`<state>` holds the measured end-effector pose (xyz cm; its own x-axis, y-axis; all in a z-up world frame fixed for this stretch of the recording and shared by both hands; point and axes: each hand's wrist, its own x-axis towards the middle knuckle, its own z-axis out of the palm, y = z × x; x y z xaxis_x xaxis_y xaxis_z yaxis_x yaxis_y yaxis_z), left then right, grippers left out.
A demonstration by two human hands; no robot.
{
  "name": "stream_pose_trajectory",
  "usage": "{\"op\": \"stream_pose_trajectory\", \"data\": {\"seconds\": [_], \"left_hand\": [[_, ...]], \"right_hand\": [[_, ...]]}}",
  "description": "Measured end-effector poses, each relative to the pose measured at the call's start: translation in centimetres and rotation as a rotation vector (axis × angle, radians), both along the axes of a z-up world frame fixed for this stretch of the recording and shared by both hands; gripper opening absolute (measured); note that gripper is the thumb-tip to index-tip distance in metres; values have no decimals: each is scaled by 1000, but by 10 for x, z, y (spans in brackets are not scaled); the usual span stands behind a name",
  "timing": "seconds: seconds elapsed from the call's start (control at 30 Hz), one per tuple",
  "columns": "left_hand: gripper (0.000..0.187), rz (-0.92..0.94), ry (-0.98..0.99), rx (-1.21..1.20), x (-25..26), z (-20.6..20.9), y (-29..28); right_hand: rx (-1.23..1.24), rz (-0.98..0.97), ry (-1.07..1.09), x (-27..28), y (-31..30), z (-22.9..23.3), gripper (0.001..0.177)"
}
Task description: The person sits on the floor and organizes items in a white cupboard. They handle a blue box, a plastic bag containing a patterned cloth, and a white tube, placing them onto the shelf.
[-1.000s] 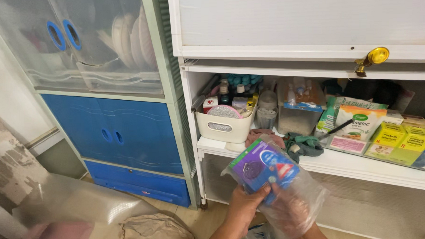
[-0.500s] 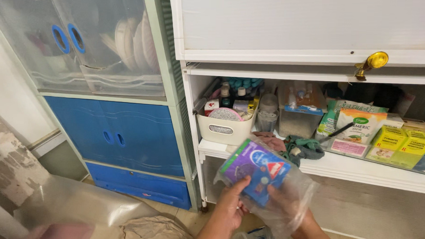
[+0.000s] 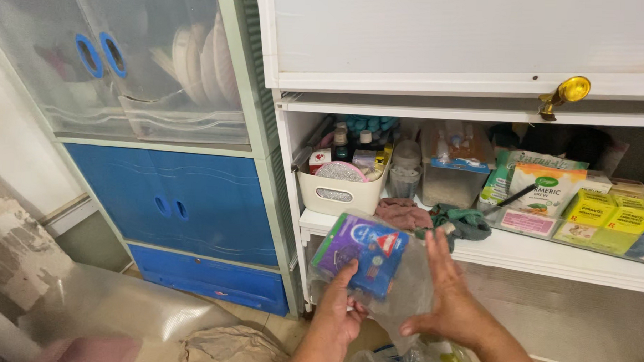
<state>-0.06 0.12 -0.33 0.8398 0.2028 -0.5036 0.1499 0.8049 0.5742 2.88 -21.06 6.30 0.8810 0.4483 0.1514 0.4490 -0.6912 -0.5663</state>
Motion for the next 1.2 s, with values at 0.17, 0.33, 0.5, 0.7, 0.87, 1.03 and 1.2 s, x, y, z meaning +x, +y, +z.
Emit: {"op": "stream_pose_trajectory", "data": {"seconds": [0.17, 0.33, 0.5, 0.7, 0.87, 1.03, 1.2], "left_hand": [[45, -39, 23, -121, -5, 7, -10], [51, -129, 8, -187, -18, 9, -23], [46, -215, -31, -229, -24, 13, -23], [42, -278, -131, -318, -24, 3, -21], [37, -7, -66, -219, -12, 2, -10], [29, 132, -56, -51, -10, 10, -2], [28, 115, -109, 203, -18, 18, -24]], "right_hand": [[372, -97, 142, 3, 12, -17, 138], [878, -108, 374, 38, 9, -64, 48], [1140, -62, 417, 46, 1, -82, 42], [1153, -118, 460, 28, 11, -71, 31], [908, -140, 474, 19, 9, -46, 50], [987, -161, 670, 14, 1, -21, 65], [1052, -9, 745, 7, 10, -19, 47]]}}
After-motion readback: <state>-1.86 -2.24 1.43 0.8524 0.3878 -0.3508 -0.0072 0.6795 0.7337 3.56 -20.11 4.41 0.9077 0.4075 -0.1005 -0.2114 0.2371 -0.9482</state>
